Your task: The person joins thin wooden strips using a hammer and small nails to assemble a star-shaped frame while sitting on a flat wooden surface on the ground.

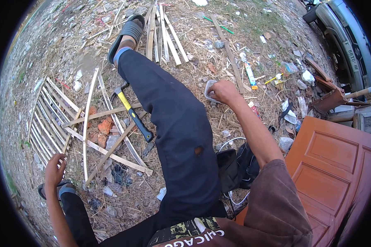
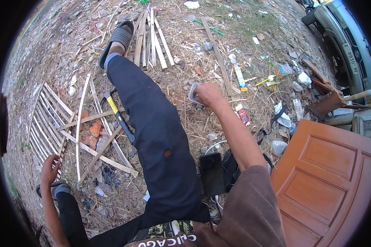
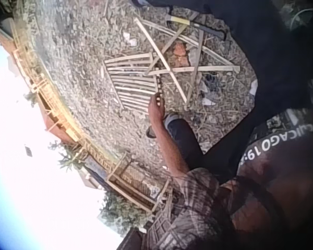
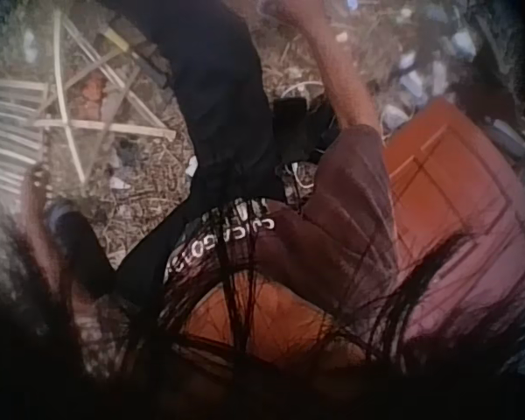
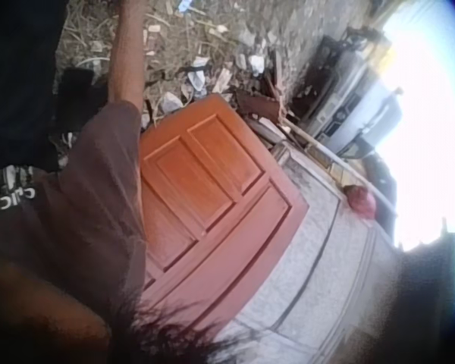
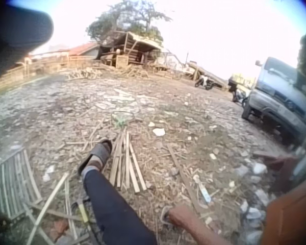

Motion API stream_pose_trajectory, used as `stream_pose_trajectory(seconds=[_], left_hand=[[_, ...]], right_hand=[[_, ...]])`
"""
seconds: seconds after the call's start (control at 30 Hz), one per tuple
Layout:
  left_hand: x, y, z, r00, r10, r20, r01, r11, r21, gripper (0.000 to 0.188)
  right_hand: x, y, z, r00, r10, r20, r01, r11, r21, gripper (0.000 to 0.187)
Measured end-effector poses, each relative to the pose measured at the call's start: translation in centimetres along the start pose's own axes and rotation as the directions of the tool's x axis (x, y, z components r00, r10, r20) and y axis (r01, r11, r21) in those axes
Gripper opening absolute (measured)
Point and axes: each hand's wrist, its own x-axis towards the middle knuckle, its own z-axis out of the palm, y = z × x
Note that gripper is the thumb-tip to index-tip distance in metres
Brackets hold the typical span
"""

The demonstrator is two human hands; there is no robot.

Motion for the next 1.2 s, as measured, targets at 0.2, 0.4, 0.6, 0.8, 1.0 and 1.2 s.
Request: stream_pose_trajectory(seconds=[0.2,0.4,0.6,0.8,1.0,1.2], left_hand=[[-0.2,-0.3,0.0,1.000,-0.007,0.002,0.007,1.000,0.015,0.017],[0.0,0.3,0.0,1.000,-0.007,0.012,0.007,1.000,0.018,0.017],[-0.3,-0.2,-0.3,1.000,-0.021,-0.007,0.021,0.999,0.032,0.018],[0.4,-0.7,0.6,1.000,-0.016,-0.017,0.015,0.999,-0.033,0.021],[0.4,0.6,-0.3,1.000,0.017,-0.015,-0.017,1.000,0.009,0.023],[0.4,1.0,-0.6,0.999,0.030,-0.016,-0.031,0.999,-0.024,0.023]], right_hand=[[1.2,0.4,0.1,0.990,-0.135,0.044,0.140,0.979,-0.150,0.015],[2.2,0.8,-0.6,0.949,-0.290,0.123,0.313,0.913,-0.260,0.008],[1.5,0.5,-3.1,0.958,-0.249,0.144,0.266,0.958,-0.107,0.011],[-0.7,2.8,-2.7,0.988,0.074,0.134,-0.132,0.859,0.495,0.016],[-0.9,4.2,-1.6,0.956,0.146,0.255,-0.292,0.576,0.763,0.009],[-0.8,4.4,-1.8,0.944,0.125,0.306,-0.324,0.533,0.781,0.013]])
